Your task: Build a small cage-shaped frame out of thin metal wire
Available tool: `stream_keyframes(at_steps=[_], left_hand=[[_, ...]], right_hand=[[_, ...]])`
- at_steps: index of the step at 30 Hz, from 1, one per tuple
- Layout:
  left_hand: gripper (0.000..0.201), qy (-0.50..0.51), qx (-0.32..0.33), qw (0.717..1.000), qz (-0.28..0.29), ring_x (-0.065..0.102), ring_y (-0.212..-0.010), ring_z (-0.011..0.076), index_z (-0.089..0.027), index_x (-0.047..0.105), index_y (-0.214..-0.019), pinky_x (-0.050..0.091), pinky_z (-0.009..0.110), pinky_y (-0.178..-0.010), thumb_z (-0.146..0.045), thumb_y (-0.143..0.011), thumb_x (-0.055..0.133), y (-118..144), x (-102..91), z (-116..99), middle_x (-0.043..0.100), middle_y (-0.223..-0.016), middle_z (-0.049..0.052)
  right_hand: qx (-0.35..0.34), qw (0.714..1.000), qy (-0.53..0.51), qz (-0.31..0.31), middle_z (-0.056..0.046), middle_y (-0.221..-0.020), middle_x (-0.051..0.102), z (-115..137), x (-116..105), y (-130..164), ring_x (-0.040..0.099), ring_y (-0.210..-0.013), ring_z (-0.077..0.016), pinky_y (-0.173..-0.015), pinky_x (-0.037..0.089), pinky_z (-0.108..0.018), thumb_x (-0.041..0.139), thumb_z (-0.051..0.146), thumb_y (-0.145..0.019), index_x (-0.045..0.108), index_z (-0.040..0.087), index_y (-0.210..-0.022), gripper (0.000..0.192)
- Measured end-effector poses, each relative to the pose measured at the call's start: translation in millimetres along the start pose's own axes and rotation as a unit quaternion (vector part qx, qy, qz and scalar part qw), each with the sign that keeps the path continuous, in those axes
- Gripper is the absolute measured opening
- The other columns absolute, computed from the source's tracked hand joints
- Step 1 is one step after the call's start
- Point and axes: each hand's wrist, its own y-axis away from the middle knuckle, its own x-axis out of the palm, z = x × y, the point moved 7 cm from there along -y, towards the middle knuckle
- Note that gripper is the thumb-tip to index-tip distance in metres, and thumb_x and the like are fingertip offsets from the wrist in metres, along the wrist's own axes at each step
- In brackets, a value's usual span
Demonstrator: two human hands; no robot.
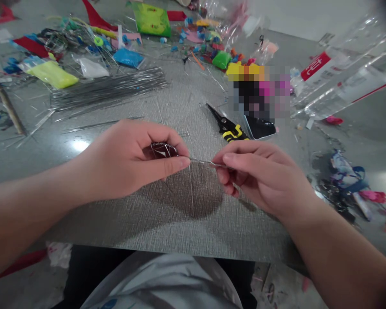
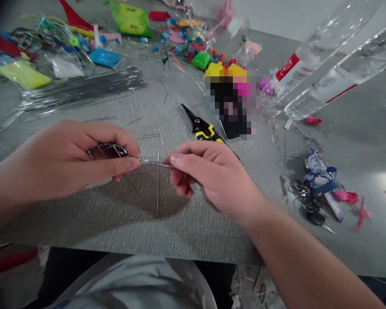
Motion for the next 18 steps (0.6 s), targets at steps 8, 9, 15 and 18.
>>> stream_keyframes(at_steps=[8,9,15,18], left_hand=[[0.022,0.022,-0.069,0.997,0.028,0.057,-0.051,0.0101,-0.022,0.075,-0.091,0.037,0.019,-0.044,-0.043,-0.086,0.074,1,4.9,5,0.065,-0.059,-0.003],[0.021,0.024,-0.076,0.996,0.026,0.057,-0.052,0.0103,-0.022,0.075,-0.09,0.038,0.019,-0.045,-0.043,-0.086,0.073,1,4.8,5,0.065,-0.059,-0.003],[0.017,0.036,-0.086,0.996,0.013,0.051,-0.047,0.0063,-0.022,0.074,-0.085,0.034,0.016,-0.041,-0.04,-0.085,0.075,3,4.1,-4,0.065,-0.057,-0.005],[0.018,0.037,-0.078,0.996,0.017,0.052,-0.046,0.0065,-0.022,0.074,-0.086,0.034,0.017,-0.041,-0.04,-0.085,0.076,2,4.1,-2,0.065,-0.057,-0.005]], right_hand=[[-0.079,0.993,0.078,-0.03,0.001,-0.066,0.065,10,-1,2,0.059,-0.056,-0.0113,-0.05,0.047,-0.024,0.072,0.021,-0.09,0.074,0.022,-0.084,0.006],[-0.084,0.992,0.085,-0.028,0.002,-0.065,0.065,11,-1,2,0.058,-0.056,-0.0109,-0.05,0.047,-0.024,0.072,0.021,-0.09,0.075,0.021,-0.085,0.006],[-0.106,0.987,0.115,-0.039,0.001,-0.065,0.066,13,-3,6,0.058,-0.055,-0.0115,-0.05,0.046,-0.025,0.073,0.028,-0.092,0.075,0.022,-0.087,0.009],[-0.137,0.975,0.169,-0.055,0.001,-0.066,0.065,17,-2,10,0.057,-0.056,-0.0121,-0.05,0.045,-0.027,0.07,0.031,-0.095,0.075,0.023,-0.087,0.013]])
